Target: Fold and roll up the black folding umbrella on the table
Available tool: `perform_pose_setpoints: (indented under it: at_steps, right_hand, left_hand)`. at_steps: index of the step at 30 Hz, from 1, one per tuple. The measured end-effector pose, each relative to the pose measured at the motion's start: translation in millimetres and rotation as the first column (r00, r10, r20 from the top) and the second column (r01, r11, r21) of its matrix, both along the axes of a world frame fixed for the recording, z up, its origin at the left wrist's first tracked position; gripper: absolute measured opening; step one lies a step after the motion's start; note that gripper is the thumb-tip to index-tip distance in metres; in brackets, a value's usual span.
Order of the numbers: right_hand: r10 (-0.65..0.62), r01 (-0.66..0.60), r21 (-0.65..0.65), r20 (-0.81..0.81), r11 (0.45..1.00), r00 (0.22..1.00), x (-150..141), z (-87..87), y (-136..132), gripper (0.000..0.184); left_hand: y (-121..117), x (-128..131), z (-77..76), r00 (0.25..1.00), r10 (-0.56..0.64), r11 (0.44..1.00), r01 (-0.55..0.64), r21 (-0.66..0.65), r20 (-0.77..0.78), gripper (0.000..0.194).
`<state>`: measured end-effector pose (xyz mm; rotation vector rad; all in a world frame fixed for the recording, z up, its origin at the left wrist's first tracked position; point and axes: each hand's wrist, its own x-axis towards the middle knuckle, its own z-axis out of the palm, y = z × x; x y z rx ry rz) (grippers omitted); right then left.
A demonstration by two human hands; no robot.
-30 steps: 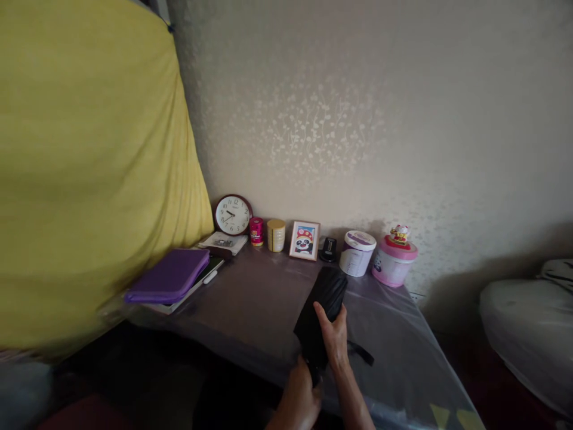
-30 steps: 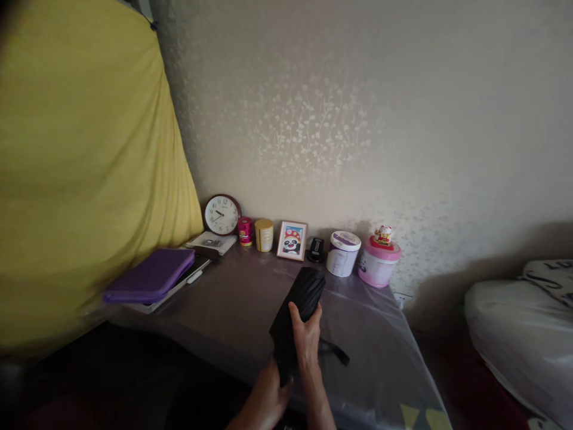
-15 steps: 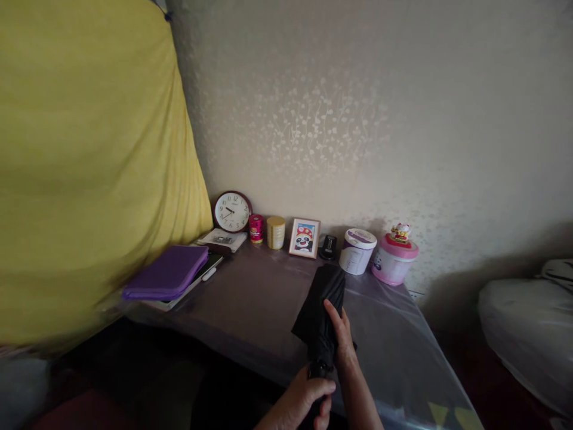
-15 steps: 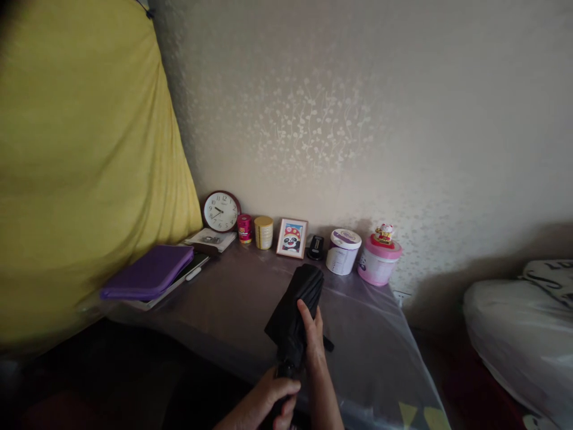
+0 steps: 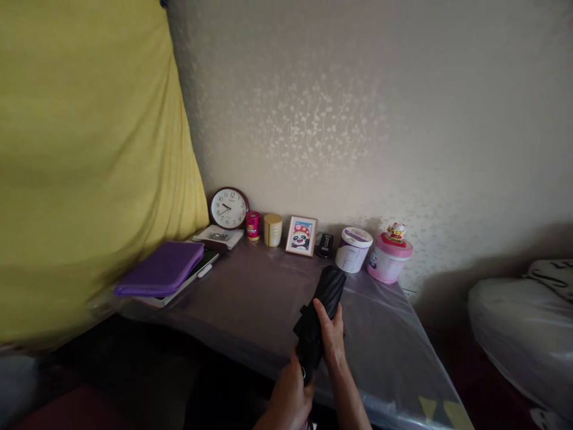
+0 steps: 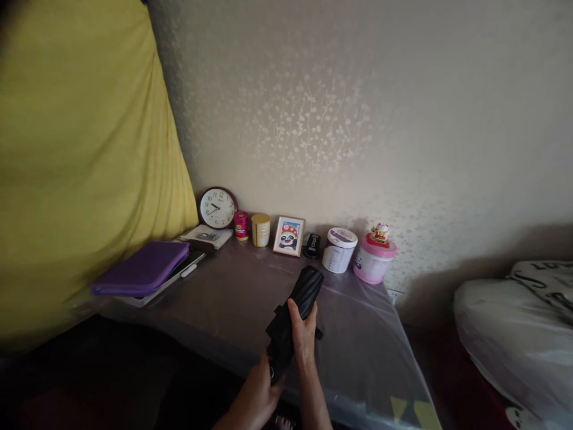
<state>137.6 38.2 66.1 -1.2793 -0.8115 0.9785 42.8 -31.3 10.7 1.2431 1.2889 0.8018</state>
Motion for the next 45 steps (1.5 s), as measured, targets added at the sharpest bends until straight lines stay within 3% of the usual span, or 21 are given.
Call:
perform_pose_setpoints:
  at_steps: [3,4,7,9,11,14,17,20,22,25,27,28,30,34,38,42,45]
  right_hand:
    - [0.062,-0.062,0.007,-0.125,0.998,0.99,2.5,-4.2,-0.4,0.062]
    - [0.094,-0.094,0.009,-0.17,0.996,0.981,3.3,-4.8,-1.1,0.061]
    - [0.188,-0.189,0.021,-0.275,0.982,0.943,4.9,-4.4,-4.2,0.059]
    - [0.228,-0.232,0.023,-0.297,0.972,0.927,5.0,-2.8,-6.1,0.057]
    - [0.233,-0.24,0.008,-0.265,0.971,0.936,4.2,-0.8,-6.9,0.055]
    - [0.16,-0.166,-0.031,-0.131,0.986,0.978,2.1,0.9,-5.4,0.057]
    - [0.061,-0.061,-0.041,0.01,0.997,0.998,0.2,-2.1,-2.1,0.059]
    - [0.022,-0.021,-0.041,0.03,0.999,0.999,0.2,-9.0,1.0,0.06]
    - [0.022,-0.023,-0.063,-0.019,0.998,1.0,1.1,-13.1,2.1,0.061]
    - [0.07,-0.083,-0.088,-0.143,0.993,0.987,2.2,-15.4,2.2,0.06]
    - [0.125,-0.146,-0.079,-0.226,0.986,0.966,2.2,-14.7,1.6,0.058]
    - [0.151,-0.173,-0.069,-0.252,0.982,0.956,2.0,-14.2,1.1,0.058]
    - [0.181,-0.202,-0.058,-0.253,0.978,0.95,1.5,-12.9,0.3,0.058]
    - [0.146,-0.154,-0.073,-0.103,0.985,0.984,0.8,-10.9,-0.1,0.058]
    - [0.057,-0.051,-0.082,0.075,0.995,0.996,-1.1,-9.2,0.5,0.055]
    - [0.002,0.008,-0.085,0.112,0.996,0.994,-2.8,-11.9,0.0,0.053]
    - [0.038,-0.037,-0.102,0.013,0.994,0.999,-1.4,-17.0,-1.0,0.055]
  left_hand:
    - [-4.2,-4.0,12.7,0.998,-0.009,0.995,0.002,0.098,0.069,0.057]
    - [-5.8,-4.9,18.0,0.987,-0.066,0.995,0.054,0.09,0.145,0.056]
    - [-9.9,-5.3,30.8,0.874,-0.204,0.966,0.253,-0.055,0.441,0.049]
    - [-11.5,-3.2,33.5,0.822,-0.219,0.943,0.316,-0.101,0.526,0.043]
    - [-11.8,0.2,31.1,0.847,-0.204,0.946,0.299,-0.123,0.491,0.041]
    - [-9.2,4.9,19.4,0.95,-0.123,0.979,0.163,-0.123,0.286,0.052]
    - [-5.2,5.0,2.2,0.998,0.016,0.998,-0.02,0.06,0.057,0.057]
    - [-2.9,0.2,-8.1,0.995,0.047,0.994,-0.038,0.099,-0.089,0.058]
    - [-2.7,-4.3,-4.7,0.997,0.031,0.996,-0.025,0.081,-0.072,0.061]
    - [-3.6,-10.6,14.1,0.978,-0.103,0.992,0.089,0.084,0.183,0.061]
    - [-4.8,-12.7,27.8,0.87,-0.257,0.954,0.299,-0.035,0.422,0.054]
    - [-5.6,-12.9,32.8,0.821,-0.26,0.942,0.332,-0.055,0.509,0.053]
    - [-7.4,-11.6,37.1,0.797,-0.229,0.938,0.334,-0.091,0.559,0.053]
    - [-9.3,-6.4,27.2,0.906,-0.153,0.971,0.212,-0.11,0.394,0.063]
    - [-8.0,-5.7,10.7,0.984,-0.012,0.997,-0.003,0.082,0.176,0.071]
    - [-8.0,-9.3,4.7,1.0,0.012,0.998,-0.013,0.065,0.02,0.078]
    - [-9.6,-12.9,11.6,0.996,-0.03,0.999,0.027,0.034,0.079,0.078]
